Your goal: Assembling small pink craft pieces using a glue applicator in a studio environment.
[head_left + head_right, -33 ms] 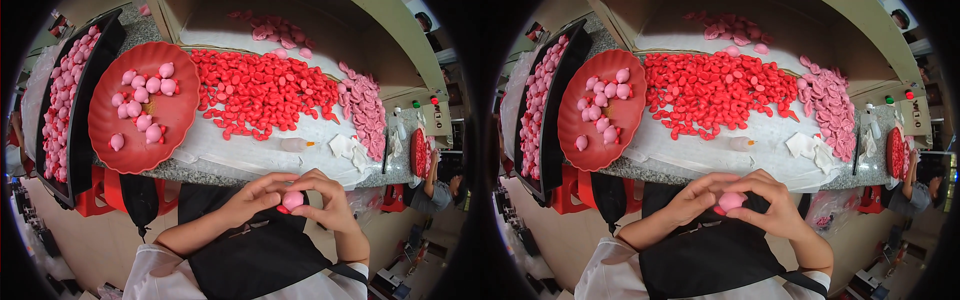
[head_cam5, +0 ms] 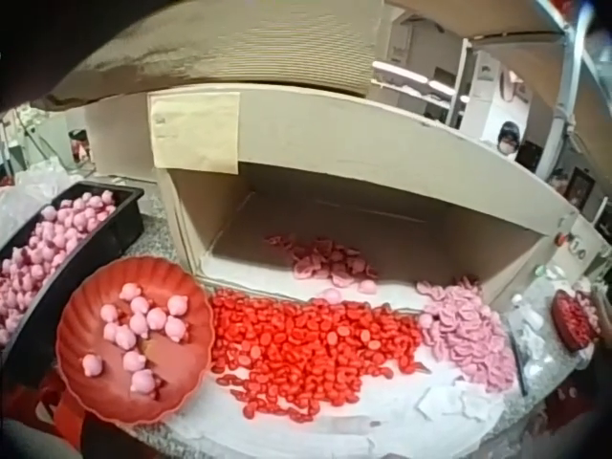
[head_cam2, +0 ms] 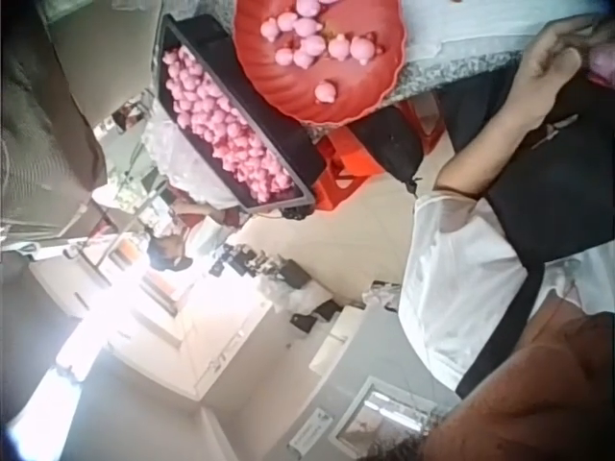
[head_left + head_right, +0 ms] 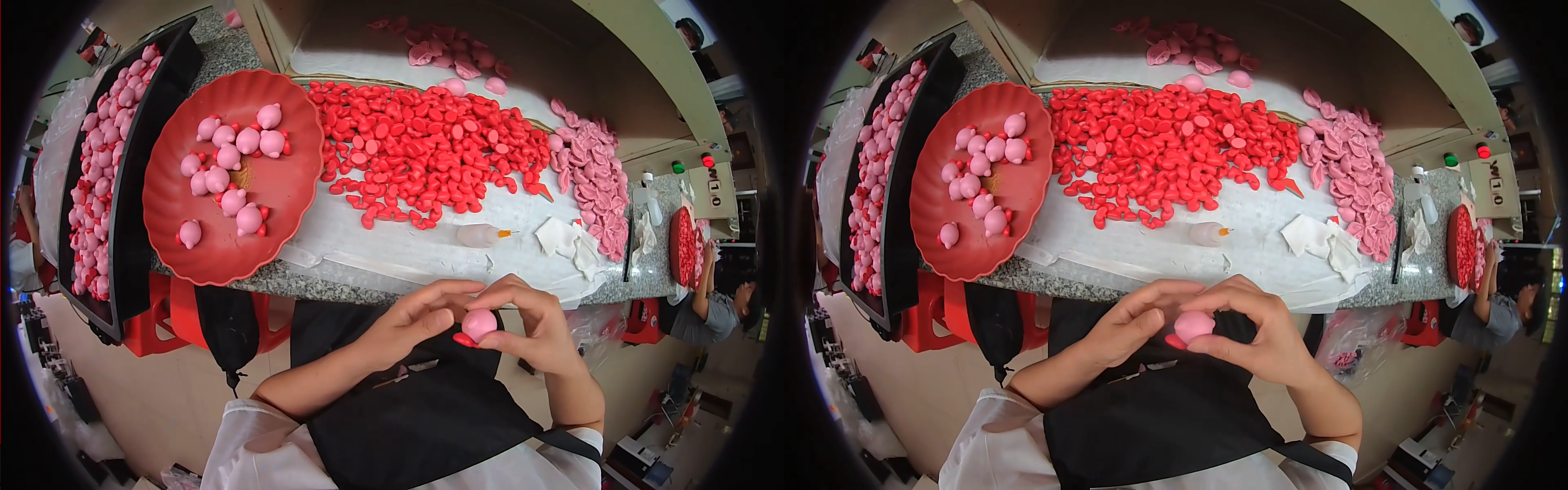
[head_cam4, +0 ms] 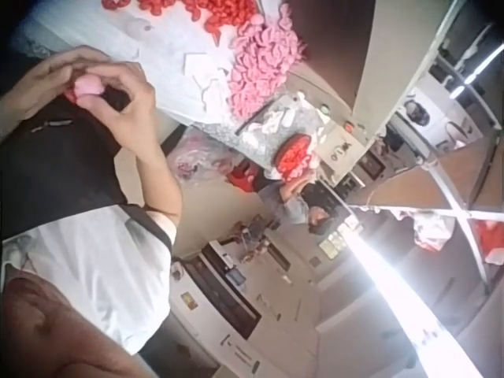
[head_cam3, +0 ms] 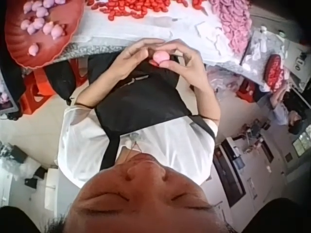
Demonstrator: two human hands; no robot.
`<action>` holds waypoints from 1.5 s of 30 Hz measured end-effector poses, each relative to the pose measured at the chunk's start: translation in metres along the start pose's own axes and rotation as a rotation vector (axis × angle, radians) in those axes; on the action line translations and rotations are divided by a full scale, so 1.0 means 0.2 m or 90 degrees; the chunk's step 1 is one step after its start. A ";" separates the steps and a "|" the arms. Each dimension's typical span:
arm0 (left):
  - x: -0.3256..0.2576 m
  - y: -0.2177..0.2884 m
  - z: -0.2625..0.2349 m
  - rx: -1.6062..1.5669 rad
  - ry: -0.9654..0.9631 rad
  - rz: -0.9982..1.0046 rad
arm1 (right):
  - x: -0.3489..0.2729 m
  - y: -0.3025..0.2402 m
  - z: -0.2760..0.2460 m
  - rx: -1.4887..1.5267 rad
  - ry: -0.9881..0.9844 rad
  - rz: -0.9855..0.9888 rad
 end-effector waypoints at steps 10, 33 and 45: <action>-0.01 0.12 0.04 0.307 0.005 0.226 | -0.09 0.18 0.15 0.600 0.065 0.251; -0.10 0.14 -0.03 0.241 0.099 0.215 | -0.08 0.12 0.10 0.418 0.163 0.105; -0.11 0.12 0.07 0.208 0.152 0.253 | -0.06 -0.15 0.06 -0.264 0.226 -0.291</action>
Point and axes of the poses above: each hand's wrist, its own x-axis towards the middle knuckle, its own z-axis out of the palm, y = z × x, the point moved 7 cm from there along x, towards the middle knuckle, and after that the axes turned 10 degrees about -z, right-handed, at the moved point
